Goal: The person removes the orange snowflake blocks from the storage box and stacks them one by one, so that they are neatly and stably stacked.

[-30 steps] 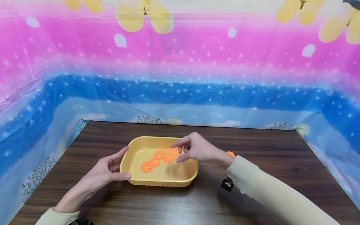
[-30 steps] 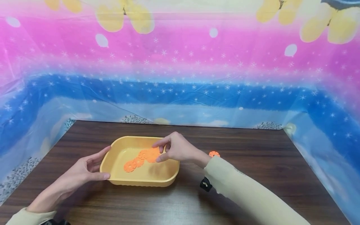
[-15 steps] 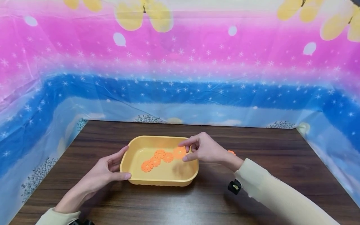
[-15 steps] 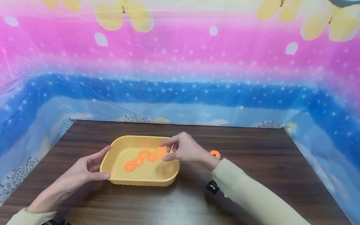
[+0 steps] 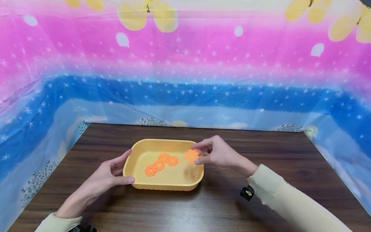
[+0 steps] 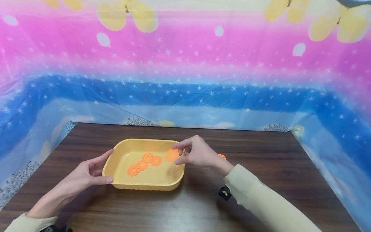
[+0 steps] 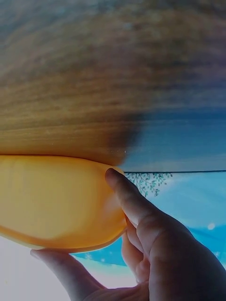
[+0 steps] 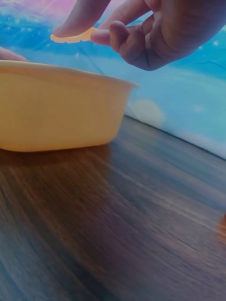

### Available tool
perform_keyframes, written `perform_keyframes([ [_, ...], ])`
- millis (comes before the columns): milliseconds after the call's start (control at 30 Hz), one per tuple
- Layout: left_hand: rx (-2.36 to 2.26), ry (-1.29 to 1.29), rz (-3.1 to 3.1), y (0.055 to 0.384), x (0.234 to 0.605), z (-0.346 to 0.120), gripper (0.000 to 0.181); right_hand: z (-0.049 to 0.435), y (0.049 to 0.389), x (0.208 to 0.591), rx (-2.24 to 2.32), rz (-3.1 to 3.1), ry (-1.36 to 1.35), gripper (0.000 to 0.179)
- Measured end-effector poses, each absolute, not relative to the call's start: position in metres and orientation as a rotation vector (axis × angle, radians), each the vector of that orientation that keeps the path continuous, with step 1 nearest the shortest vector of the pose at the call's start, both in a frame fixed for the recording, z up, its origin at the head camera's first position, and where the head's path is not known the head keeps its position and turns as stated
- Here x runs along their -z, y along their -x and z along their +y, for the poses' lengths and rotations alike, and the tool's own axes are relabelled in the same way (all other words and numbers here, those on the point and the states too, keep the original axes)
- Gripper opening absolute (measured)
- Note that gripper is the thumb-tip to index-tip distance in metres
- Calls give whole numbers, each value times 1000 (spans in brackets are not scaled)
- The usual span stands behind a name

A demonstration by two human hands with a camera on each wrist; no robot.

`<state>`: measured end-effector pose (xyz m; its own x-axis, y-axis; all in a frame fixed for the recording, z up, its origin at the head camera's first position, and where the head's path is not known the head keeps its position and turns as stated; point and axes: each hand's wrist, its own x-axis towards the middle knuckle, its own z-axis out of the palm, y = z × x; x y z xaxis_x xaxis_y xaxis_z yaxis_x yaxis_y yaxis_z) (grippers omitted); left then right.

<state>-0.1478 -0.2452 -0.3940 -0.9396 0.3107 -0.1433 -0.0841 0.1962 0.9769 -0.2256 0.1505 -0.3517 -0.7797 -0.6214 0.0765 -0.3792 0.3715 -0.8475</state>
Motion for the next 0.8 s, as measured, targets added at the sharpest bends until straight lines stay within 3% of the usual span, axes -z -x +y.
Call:
perform_keyframes([
  [800,-1788,-195,2178,147,394,-245,102,207,226,359,1382,2519,732,46],
])
